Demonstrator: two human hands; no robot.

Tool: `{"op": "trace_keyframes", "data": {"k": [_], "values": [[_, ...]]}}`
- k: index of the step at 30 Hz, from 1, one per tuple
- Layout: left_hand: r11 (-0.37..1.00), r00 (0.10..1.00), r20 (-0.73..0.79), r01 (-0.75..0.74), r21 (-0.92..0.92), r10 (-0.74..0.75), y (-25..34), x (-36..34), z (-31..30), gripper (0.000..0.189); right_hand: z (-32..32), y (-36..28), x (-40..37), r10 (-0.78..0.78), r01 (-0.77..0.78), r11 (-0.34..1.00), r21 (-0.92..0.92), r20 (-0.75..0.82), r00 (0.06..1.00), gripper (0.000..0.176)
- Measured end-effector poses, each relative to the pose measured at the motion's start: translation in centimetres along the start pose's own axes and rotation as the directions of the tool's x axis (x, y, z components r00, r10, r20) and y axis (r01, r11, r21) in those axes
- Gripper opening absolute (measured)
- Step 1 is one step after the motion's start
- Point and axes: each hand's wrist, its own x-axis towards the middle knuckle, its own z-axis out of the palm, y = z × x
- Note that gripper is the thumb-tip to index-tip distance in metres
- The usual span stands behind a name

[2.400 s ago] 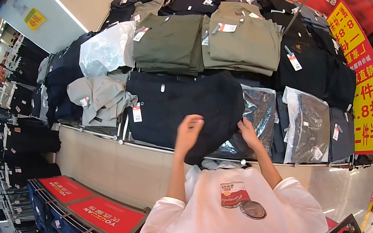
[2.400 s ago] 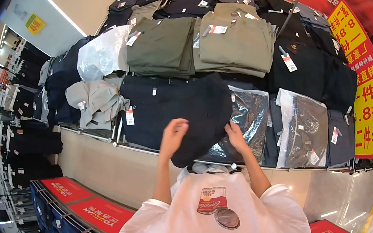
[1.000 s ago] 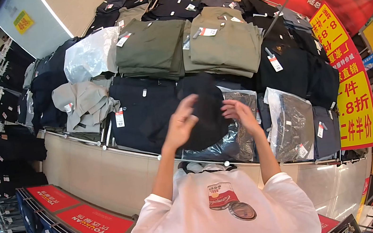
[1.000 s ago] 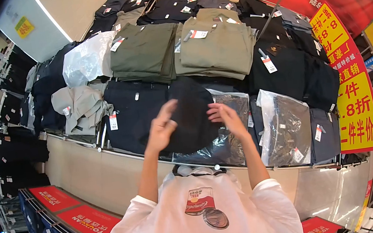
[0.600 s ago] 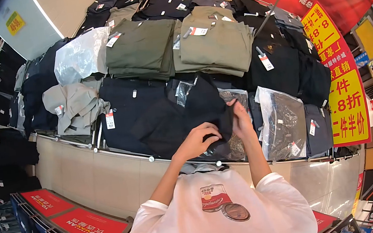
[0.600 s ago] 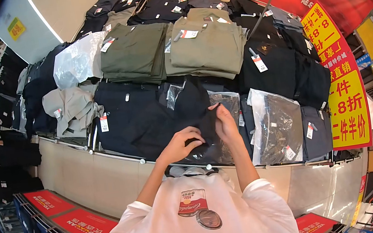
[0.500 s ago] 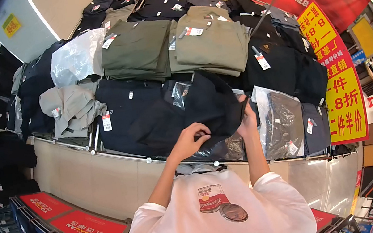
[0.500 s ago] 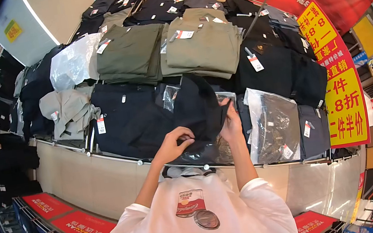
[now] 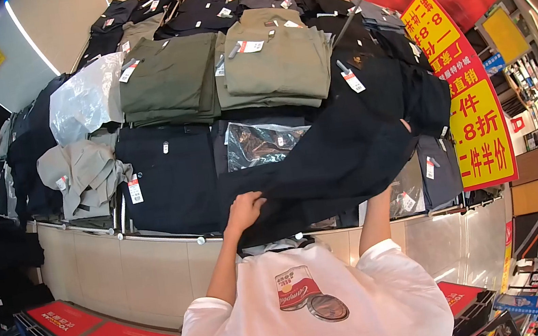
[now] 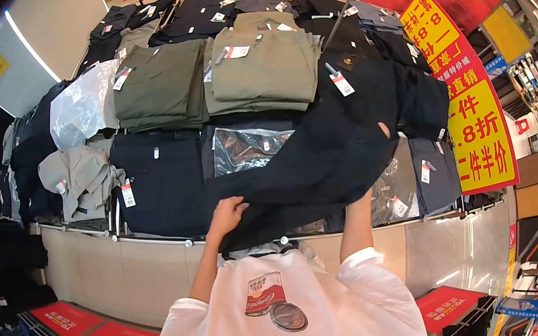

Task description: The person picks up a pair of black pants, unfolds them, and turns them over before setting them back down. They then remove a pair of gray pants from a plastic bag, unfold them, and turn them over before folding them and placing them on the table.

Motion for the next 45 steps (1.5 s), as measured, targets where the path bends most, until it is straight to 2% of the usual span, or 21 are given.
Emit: {"op": "trace_keyframes", "data": {"k": [4, 5, 7, 8, 10, 14, 16, 17, 19, 24, 27, 28, 29, 31, 33, 34, 35, 39, 41, 44, 45], "values": [[0.983, 0.968, -0.237, -0.117, -0.141, 0.082, -1.5, 2.1, -3.5, 0.019, -0.1, 0.1, -0.5, -0.156, 0.133, 0.963, -0.234, -0.084, 0.984, 0.032], [0.987, 0.966, -0.259, -0.061, -0.148, 0.021, -0.9, 2.5, -5.0, 0.018, -0.7, -0.9, 0.1, -0.156, 0.132, 0.964, -0.231, -0.088, 0.984, 0.032], [0.985, 0.943, -0.333, -0.042, -0.166, -0.016, 0.7, 3.1, -8.6, 0.017, -0.9, -2.8, 1.5, 0.037, -0.122, 0.949, 0.291, 0.282, 0.959, 0.035], [0.981, 0.923, -0.385, -0.08, -0.175, 0.007, 1.2, 3.6, -10.1, 0.015, 0.2, -3.3, 2.1, 0.034, -0.119, 0.948, 0.295, 0.277, 0.96, 0.035], [0.949, 0.819, -0.533, -0.303, -0.087, 0.213, 1.5, 5.1, -13.4, 0.015, 3.1, -4.6, 3.5, 0.139, -0.143, 0.989, 0.034, 0.114, 0.984, 0.037], [0.916, 0.626, -0.71, -0.396, 0.068, 0.323, 7.2, 5.8, -20.0, 0.015, 5.3, -4.9, 6.8, 0.102, -0.091, 0.989, -0.12, 0.088, 0.991, 0.034], [0.942, 0.593, -0.744, -0.3, 0.149, 0.307, 8.9, 6.1, -22.6, 0.013, 6.1, -4.9, 8.2, -0.097, 0.133, 0.906, -0.401, 0.109, 0.989, 0.027], [0.941, 0.593, -0.743, -0.299, 0.155, 0.311, 9.4, 6.5, -23.5, 0.013, 6.5, -4.9, 8.6, -0.098, 0.132, 0.908, -0.396, 0.106, 0.99, 0.027], [0.876, 0.439, -0.81, -0.449, 0.179, 0.39, 9.9, 7.5, -25.0, 0.013, 7.7, -5.2, 9.4, -0.111, 0.188, 0.776, -0.602, 0.164, 0.98, 0.02], [0.901, 0.518, -0.796, -0.426, 0.078, 0.314, 8.6, 7.6, -26.7, 0.015, 10.6, -5.2, 9.3, -0.106, 0.287, 0.598, -0.749, 0.281, 0.954, 0.024], [0.919, 0.637, -0.73, -0.393, -0.033, 0.247, 6.9, 7.2, -25.4, 0.018, 11.7, -4.6, 8.9, -0.103, 0.231, 0.674, -0.702, 0.22, 0.97, 0.018], [0.91, 0.671, -0.664, -0.413, 0.036, 0.331, 8.1, 6.0, -24.4, 0.016, 12.0, -4.2, 8.8, -0.109, 0.233, 0.673, -0.702, 0.218, 0.97, 0.018], [0.943, 0.842, -0.448, -0.333, 0.004, 0.299, 7.4, 5.3, -24.1, 0.017, 12.0, -3.6, 9.0, -0.077, 0.191, 0.814, -0.549, 0.224, 0.972, 0.017], [0.937, 0.946, 0.011, -0.319, -0.144, 0.324, 6.7, 4.4, -21.6, 0.012, 10.8, -2.8, 10.1, -0.029, 0.103, 0.955, -0.278, 0.26, 0.965, 0.014], [0.924, 0.842, 0.395, -0.286, -0.252, 0.368, 5.1, 3.9, -18.3, 0.017, 10.3, -1.9, 10.2, 0.034, 0.023, 0.971, -0.24, 0.229, 0.973, 0.013], [0.967, 0.743, 0.62, -0.16, -0.2, 0.251, 5.0, 3.8, -17.4, 0.022, 10.8, -1.5, 9.3, 0.082, -0.027, 0.97, -0.24, 0.222, 0.972, 0.014], [0.975, 0.693, 0.689, -0.102, -0.197, 0.212, 3.8, 3.9, -15.8, 0.025, 11.9, -1.3, 8.1, 0.109, -0.042, 0.96, -0.276, 0.229, 0.967, 0.017], [0.95, 0.804, 0.549, -0.062, -0.306, 0.229, 1.2, 5.4, -11.3, 0.031, 13.4, -1.6, 4.6, 0.309, -0.207, 0.924, -0.321, 0.309, 0.9, 0.021], [0.846, 0.92, 0.276, -0.097, -0.525, 0.277, 1.9, 7.1, -10.1, 0.035, 13.6, -3.1, 2.9, 0.369, -0.239, 0.906, -0.348, 0.376, 0.85, 0.021], [0.722, 0.962, 0.242, 0.076, -0.688, 0.129, 3.1, 9.7, -8.0, 0.039, 14.6, -4.3, 0.4, 0.418, -0.275, 0.889, -0.366, 0.406, 0.812, 0.025], [0.634, 0.963, 0.258, 0.151, -0.759, 0.079, 3.2, 10.6, -6.8, 0.041, 14.5, -4.5, 0.1, 0.427, -0.277, 0.897, -0.344, 0.516, 0.743, 0.027]]}}
